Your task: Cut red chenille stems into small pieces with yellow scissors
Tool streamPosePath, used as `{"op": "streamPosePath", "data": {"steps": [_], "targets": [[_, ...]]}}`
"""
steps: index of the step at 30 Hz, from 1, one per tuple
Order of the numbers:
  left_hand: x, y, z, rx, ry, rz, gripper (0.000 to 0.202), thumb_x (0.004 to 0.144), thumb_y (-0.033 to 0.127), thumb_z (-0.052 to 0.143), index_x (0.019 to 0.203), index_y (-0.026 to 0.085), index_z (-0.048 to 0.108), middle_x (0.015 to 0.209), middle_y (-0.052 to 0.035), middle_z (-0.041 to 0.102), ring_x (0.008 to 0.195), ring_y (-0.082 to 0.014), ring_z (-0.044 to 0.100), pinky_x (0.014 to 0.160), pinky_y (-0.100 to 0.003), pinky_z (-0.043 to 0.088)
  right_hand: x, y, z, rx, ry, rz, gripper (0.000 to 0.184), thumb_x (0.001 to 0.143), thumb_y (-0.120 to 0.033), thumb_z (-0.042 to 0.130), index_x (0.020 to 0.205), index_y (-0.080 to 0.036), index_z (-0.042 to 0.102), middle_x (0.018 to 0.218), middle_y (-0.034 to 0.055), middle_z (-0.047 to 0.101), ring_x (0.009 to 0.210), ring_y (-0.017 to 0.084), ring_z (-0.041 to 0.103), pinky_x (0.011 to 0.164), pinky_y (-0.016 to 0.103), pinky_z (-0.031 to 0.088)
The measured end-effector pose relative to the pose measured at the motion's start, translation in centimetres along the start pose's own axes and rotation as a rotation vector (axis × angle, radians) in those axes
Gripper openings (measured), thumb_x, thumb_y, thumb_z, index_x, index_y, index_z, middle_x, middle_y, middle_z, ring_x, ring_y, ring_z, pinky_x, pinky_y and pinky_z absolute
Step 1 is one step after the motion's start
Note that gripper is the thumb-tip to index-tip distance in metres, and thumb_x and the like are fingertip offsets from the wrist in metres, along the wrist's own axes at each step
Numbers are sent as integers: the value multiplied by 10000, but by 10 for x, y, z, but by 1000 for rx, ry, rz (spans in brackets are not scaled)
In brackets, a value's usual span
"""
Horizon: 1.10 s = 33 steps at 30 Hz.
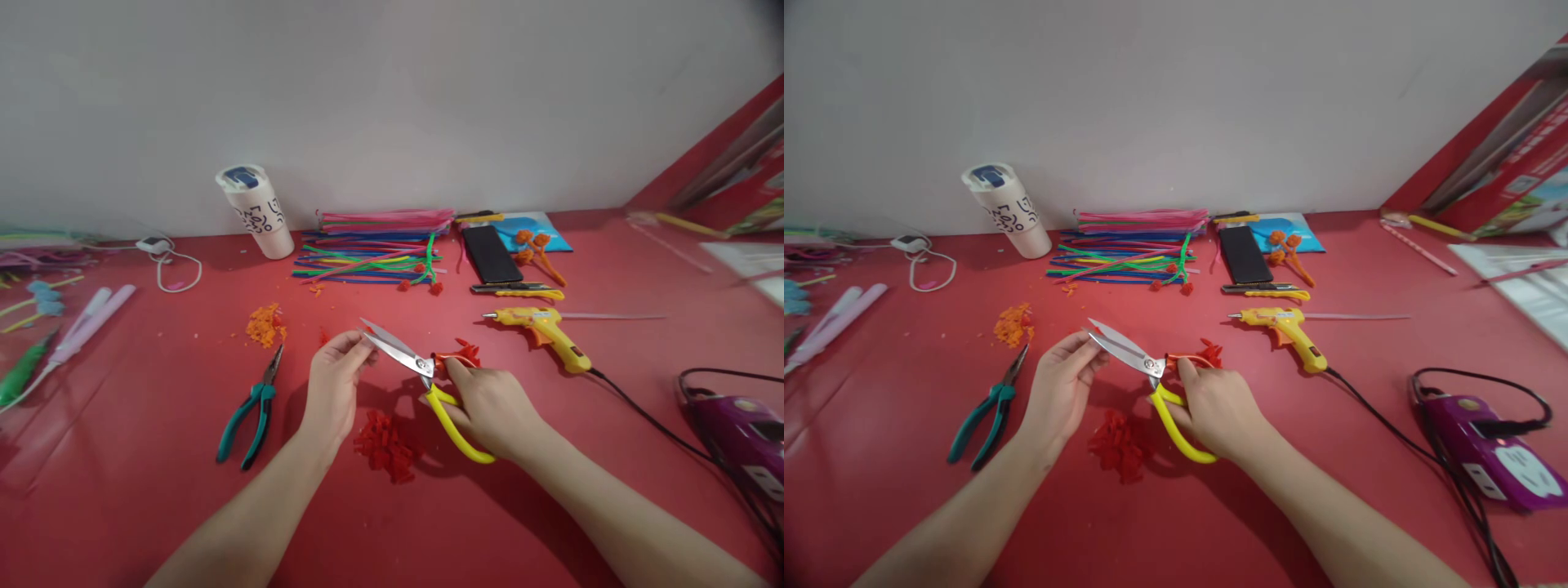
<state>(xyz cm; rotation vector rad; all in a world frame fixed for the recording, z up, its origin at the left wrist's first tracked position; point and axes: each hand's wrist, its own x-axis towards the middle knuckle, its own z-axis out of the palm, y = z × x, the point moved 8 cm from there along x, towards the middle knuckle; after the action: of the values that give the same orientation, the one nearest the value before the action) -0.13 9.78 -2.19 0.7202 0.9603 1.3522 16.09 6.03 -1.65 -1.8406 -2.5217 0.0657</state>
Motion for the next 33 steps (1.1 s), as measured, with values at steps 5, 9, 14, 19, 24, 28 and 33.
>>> {"op": "streamPosePath", "data": {"steps": [5, 9, 14, 19, 24, 28, 33], "targets": [[-1, 1, 1, -17, 5, -5, 4, 648, 155, 632, 645, 151, 632, 599, 20, 577, 561, -71, 508, 603, -212, 392, 0, -1, 0, -2, 21, -9, 461, 818, -551, 248, 807, -153, 480, 582, 58, 605, 500, 174, 546, 460, 258, 135], [-1, 1, 2, -12, 0, 2, 13, 659, 158, 627, 660, 151, 637, 604, 17, 573, 568, -70, 505, 601, -207, 387, -1, -1, 0, -3, 37, -10, 488, 813, -571, 243, 816, -149, 489, 581, 58, 604, 501, 175, 549, 456, 261, 136], [-2, 2, 2, -7, -7, 13, 30, 675, 161, 614, 670, 147, 640, 621, 11, 577, 580, -69, 501, 606, -204, 386, -1, -1, 0, -19, 43, -7, 504, 810, -583, 239, 804, -147, 490, 582, 62, 606, 499, 180, 552, 452, 259, 132], [-2, 2, 1, -4, 6, 16, 30, 670, 158, 616, 674, 145, 643, 626, 7, 582, 580, -69, 500, 606, -205, 385, 0, -3, -2, -29, 57, -7, 520, 813, -588, 213, 795, -148, 489, 572, 64, 603, 500, 182, 557, 450, 257, 128], [-3, 2, -2, -13, 37, 36, 36, 665, 149, 615, 681, 153, 647, 603, 12, 580, 573, -71, 499, 598, -203, 381, -1, -4, -3, -41, 45, 0, 516, 815, -584, 213, 794, -148, 488, 560, 58, 598, 499, 189, 561, 448, 257, 119], [-2, 2, -2, -13, 43, 40, 32, 661, 155, 616, 675, 149, 644, 597, 13, 573, 571, -71, 496, 596, -202, 381, 0, -4, -3, -38, 45, -1, 503, 816, -576, 231, 804, -146, 491, 577, 63, 606, 504, 190, 564, 445, 260, 131], [-2, 4, -1, -1, 47, 26, 33, 659, 166, 619, 670, 144, 640, 598, 10, 577, 572, -71, 496, 599, -203, 380, 1, -6, -2, -33, 31, -11, 511, 821, -575, 212, 791, -148, 492, 576, 70, 606, 492, 182, 555, 442, 264, 145]]}}
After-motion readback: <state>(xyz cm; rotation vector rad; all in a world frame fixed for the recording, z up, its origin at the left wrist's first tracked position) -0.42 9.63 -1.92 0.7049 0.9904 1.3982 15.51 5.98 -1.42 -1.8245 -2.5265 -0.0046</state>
